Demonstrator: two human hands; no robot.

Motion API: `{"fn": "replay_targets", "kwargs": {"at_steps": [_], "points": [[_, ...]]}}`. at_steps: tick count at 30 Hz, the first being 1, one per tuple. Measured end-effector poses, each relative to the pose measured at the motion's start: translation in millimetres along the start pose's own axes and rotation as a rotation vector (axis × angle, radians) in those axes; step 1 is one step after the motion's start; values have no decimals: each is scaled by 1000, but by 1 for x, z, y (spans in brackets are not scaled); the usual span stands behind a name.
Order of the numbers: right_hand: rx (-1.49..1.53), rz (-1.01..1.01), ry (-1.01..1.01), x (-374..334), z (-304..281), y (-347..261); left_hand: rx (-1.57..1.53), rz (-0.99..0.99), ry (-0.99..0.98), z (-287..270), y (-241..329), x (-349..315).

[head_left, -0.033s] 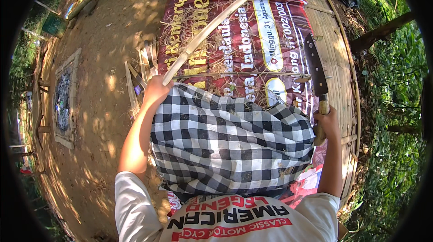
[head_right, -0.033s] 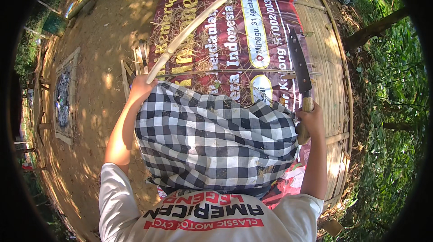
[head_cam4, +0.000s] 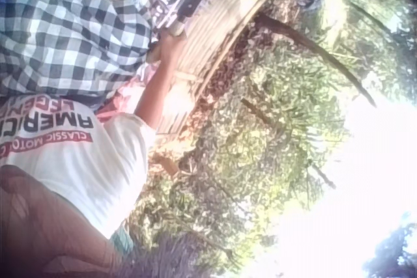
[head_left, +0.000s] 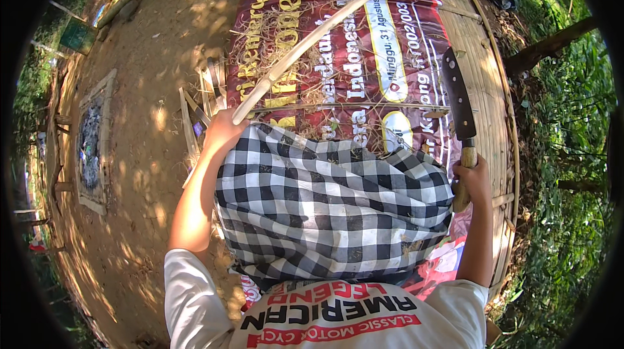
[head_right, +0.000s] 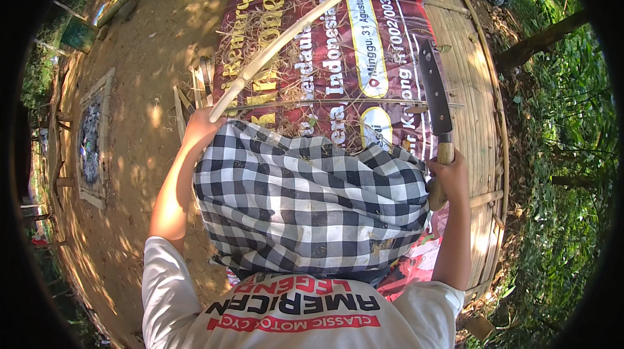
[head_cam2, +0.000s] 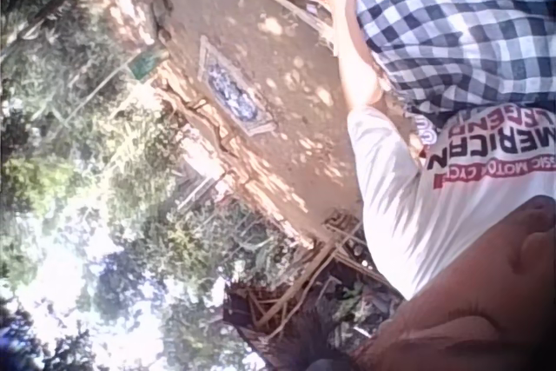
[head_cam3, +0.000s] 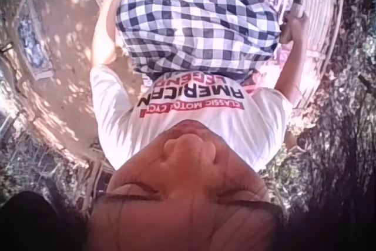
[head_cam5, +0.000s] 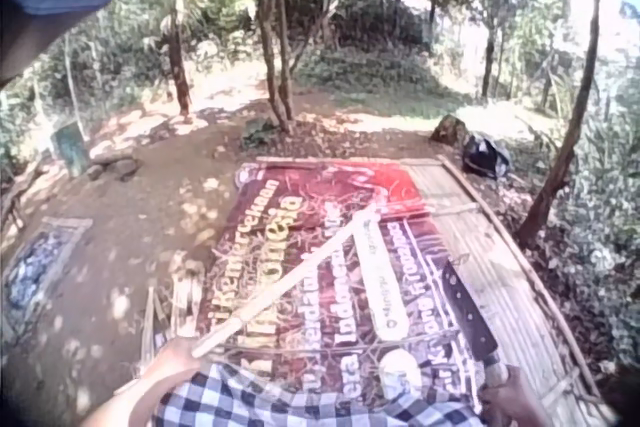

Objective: The person holds a length of bamboo on their lap and uses a large knife to shave and smooth the outer surface, rotating the bamboo and removing thin strips.

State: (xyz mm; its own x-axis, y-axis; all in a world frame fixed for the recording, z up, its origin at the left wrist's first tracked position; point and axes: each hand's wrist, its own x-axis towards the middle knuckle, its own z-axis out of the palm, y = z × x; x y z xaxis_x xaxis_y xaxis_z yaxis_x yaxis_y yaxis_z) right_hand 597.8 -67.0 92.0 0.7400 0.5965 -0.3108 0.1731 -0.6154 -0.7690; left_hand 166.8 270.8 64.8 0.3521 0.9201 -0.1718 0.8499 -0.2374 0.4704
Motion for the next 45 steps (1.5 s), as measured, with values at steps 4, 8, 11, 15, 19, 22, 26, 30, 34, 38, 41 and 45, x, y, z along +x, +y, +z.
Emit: {"fn": "replay_targets", "kwargs": {"at_steps": [4,8,11,15,19,22,26,30,34,38,41,45], "points": [[61,69,18,-48,-12,-3,7,-48,-43,-21,-3,-40],[129,63,28,-95,-11,18,-255,34,44,-32,-41,-77],[59,74,114,-126,-2,33,-416,-3,144,-45,-53,-115],[166,97,98,-152,-3,71,-715,-396,0,-59,-57,-190],[66,172,103,-163,20,65,-711,-498,-33,-22,-71,-238],[110,142,161,-158,25,66,-715,-405,-90,19,-87,-249],[79,-4,219,-155,32,75,-789,-428,-96,31,-70,-247],[81,-8,283,-157,25,70,-896,-515,-190,30,-56,-258],[195,95,360,-158,-7,75,-834,-543,-167,24,-58,-267],[164,85,428,-176,-36,82,-637,-406,-116,19,-69,-283],[-43,18,522,-179,-48,104,-400,-278,-44,22,-71,-282],[149,172,468,-171,-52,98,-312,-335,-21,31,-61,-277]]}}
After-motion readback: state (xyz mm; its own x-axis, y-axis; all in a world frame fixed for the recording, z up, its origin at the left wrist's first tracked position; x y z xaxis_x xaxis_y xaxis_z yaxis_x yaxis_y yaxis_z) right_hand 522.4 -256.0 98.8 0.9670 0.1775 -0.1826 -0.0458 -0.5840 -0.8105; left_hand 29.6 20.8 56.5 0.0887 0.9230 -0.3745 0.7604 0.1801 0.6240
